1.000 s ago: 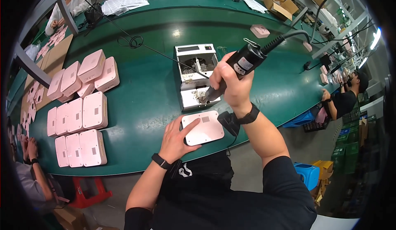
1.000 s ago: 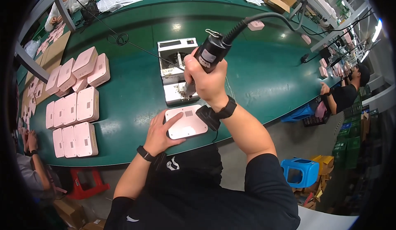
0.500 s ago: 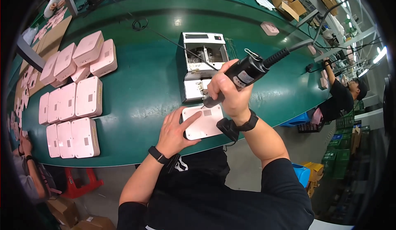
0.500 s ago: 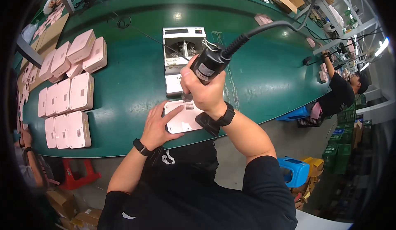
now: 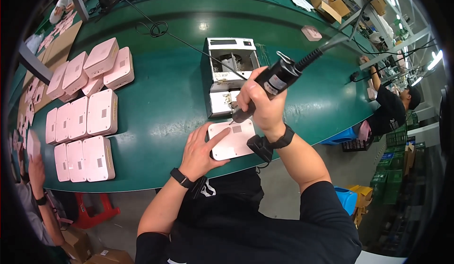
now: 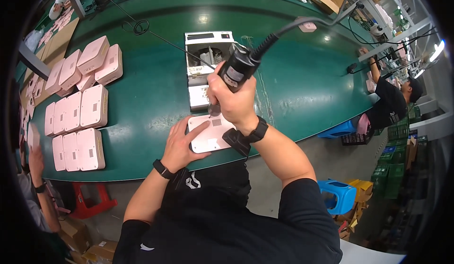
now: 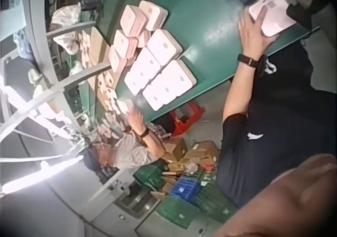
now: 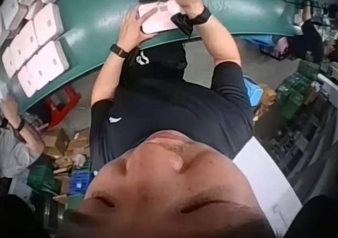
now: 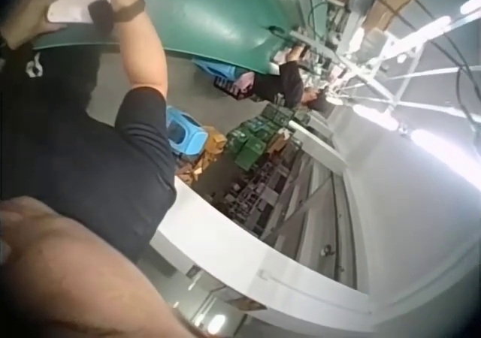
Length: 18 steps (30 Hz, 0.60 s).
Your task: The person picks up a pink electronic device, places it on the table, and drives screws into the back using a power screwdriver. After finishing, the person moves the device to a stack on the left and repeats the process with another device.
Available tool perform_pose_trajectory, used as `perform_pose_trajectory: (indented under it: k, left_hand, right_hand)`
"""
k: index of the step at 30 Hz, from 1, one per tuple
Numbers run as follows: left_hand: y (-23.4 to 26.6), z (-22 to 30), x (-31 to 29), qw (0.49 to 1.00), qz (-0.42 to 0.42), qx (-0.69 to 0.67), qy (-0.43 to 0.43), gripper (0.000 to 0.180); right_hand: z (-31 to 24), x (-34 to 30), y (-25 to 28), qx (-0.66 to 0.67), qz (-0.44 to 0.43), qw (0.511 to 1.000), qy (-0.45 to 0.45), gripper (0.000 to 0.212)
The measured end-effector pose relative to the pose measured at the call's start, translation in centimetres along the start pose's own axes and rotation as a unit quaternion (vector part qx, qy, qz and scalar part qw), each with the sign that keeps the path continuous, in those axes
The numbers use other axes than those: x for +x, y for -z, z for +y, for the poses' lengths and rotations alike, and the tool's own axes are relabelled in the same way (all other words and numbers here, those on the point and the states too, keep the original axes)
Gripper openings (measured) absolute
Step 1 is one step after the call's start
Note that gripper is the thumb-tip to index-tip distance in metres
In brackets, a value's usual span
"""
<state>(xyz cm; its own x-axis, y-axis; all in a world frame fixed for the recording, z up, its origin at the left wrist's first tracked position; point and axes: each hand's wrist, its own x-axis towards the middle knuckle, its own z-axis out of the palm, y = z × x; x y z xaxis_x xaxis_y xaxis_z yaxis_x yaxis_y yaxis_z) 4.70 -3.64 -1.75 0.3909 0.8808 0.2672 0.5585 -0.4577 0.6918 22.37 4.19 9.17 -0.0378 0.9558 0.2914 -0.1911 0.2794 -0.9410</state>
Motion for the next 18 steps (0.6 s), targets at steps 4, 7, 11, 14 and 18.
perform_pose_trajectory:
  k: [4,7,11,14,18]
  left_hand:
    - [0.1,0.3,-0.1,1.000,-0.007,0.006,0.000,0.085]
    - [-0.7,0.4,0.3,1.000,-0.008,0.000,-0.010,0.086]
    - [-1.6,0.7,1.1,1.000,-0.009,-0.004,-0.025,0.087]
    - [-1.8,0.7,1.5,0.999,-0.010,-0.013,-0.028,0.087]
    - [-2.0,0.7,1.4,0.999,-0.007,-0.034,-0.021,0.086]
  right_hand:
    - [-1.6,0.0,0.7,0.016,0.015,0.999,0.045,0.014]
    - [-2.6,0.8,0.6,-0.004,0.040,0.993,0.107,0.014]
    - [-2.0,2.0,0.4,0.000,0.038,0.996,0.079,0.014]
    - [-2.1,2.0,0.4,-0.037,-0.029,0.998,0.030,0.014]
    - [-2.6,0.4,-0.7,-0.011,-0.004,0.998,0.062,0.015]
